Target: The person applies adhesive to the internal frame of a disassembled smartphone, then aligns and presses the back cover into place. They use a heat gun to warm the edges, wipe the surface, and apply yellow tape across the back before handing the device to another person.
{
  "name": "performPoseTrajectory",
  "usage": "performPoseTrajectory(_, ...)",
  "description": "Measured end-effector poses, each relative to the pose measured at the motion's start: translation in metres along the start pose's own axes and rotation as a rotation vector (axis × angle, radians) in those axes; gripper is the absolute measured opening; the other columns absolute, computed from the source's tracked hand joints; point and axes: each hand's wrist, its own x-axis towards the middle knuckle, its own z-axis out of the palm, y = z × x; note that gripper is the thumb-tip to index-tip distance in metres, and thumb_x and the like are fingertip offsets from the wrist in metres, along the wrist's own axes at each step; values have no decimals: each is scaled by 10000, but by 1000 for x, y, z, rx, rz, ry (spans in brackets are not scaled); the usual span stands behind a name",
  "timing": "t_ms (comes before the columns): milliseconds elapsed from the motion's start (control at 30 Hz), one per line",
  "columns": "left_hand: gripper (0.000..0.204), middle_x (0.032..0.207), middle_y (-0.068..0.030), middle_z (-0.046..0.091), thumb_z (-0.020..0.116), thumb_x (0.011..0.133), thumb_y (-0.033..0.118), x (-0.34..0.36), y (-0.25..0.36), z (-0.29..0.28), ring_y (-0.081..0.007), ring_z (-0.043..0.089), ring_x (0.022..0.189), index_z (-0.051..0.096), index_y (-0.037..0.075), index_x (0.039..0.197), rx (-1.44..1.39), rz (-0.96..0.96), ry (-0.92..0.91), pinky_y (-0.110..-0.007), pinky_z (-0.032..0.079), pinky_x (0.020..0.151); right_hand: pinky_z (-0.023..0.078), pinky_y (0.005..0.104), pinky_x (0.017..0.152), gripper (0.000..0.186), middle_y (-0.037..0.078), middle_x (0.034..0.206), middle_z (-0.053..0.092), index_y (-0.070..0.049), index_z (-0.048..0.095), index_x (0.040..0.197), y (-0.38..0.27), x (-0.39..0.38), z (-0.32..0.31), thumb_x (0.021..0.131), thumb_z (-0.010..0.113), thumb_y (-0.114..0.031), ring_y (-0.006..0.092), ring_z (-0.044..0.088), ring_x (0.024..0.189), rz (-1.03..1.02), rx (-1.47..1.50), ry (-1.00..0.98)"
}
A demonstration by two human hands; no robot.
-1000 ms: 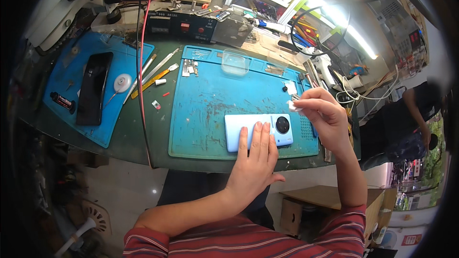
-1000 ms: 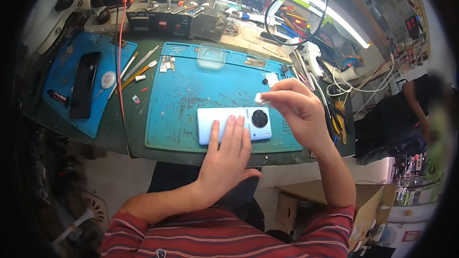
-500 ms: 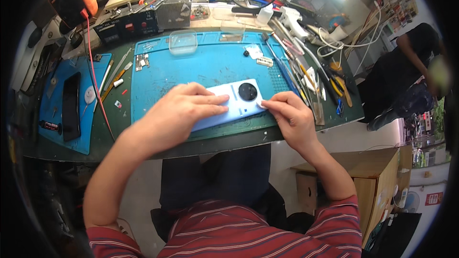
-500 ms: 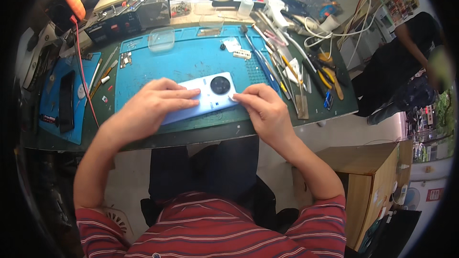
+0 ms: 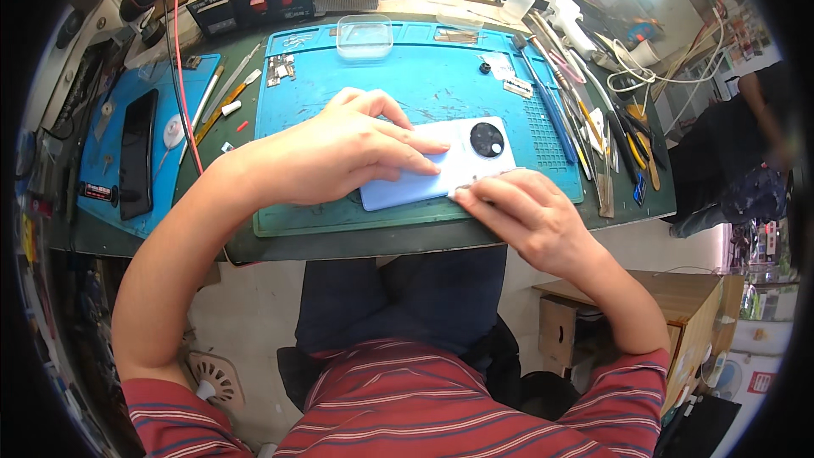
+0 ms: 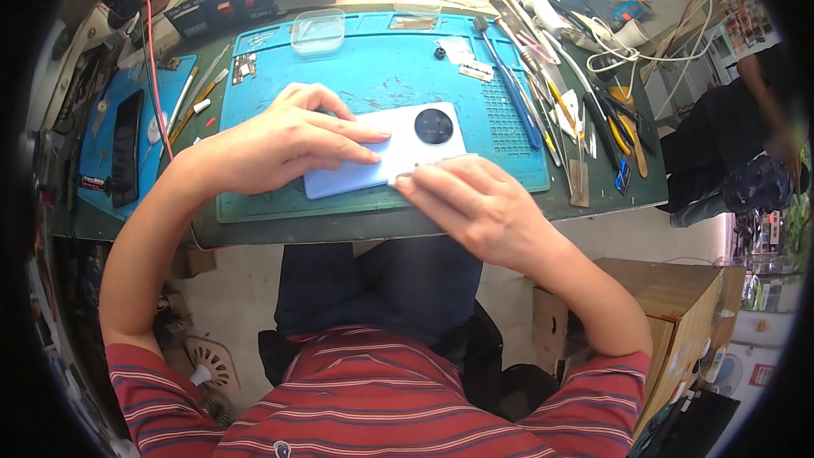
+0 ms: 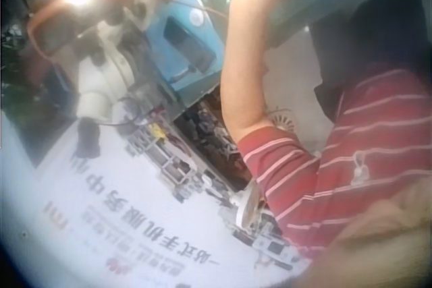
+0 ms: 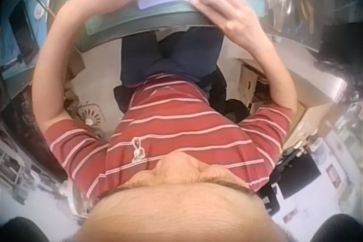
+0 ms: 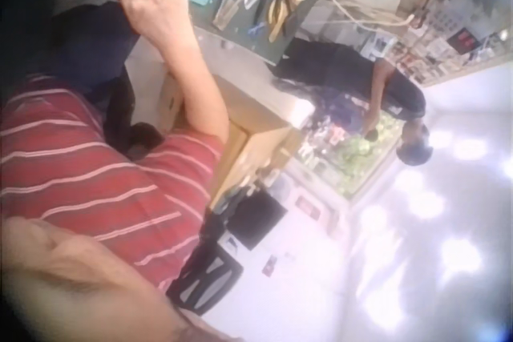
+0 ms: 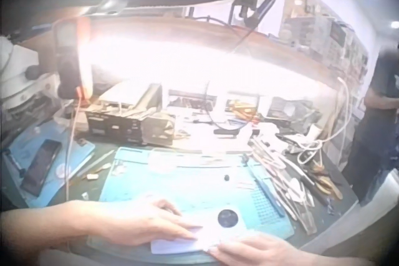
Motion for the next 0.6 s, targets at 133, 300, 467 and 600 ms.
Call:
performPoseTrajectory(133,445,1422,-3,629,669,844,17,-3,-2,2,-258,560,1201,712,172,1258,6,-13,3,-423,339,1098,542,330,880,408,43,1132,598,-7,674,1214,-11,26,9,818,709,-102,183,637,1027,-105,-9,-11)
performPoseTrajectory(300,452,1409,-9,639,681,810,51,-3,-1,2,-257,573,1184,718,148,1250,59,0,11,-418,339,1092,514,294,896,352,38,1056,548,4,667,1146,-31,57,28,822,658,-133,165,590,1026,-174,-4,17)
performPoseTrajectory(467,440,1390,-12,650,675,812,60,0,8,-2,-255,580,1178,717,127,1244,108,-15,0,-424,340,1084,513,308,876,349,46,1085,552,11,674,1132,-40,60,28,819,639,-140,177,580,1007,-123,-66,40)
performPoseTrajectory(600,405,1403,-7,639,659,866,53,-1,12,-4,-267,577,1174,707,131,1260,110,-12,1,-430,350,1063,528,327,916,431,70,1158,590,30,662,1237,-11,14,6,831,635,-115,206,615,1095,51,-101,20)
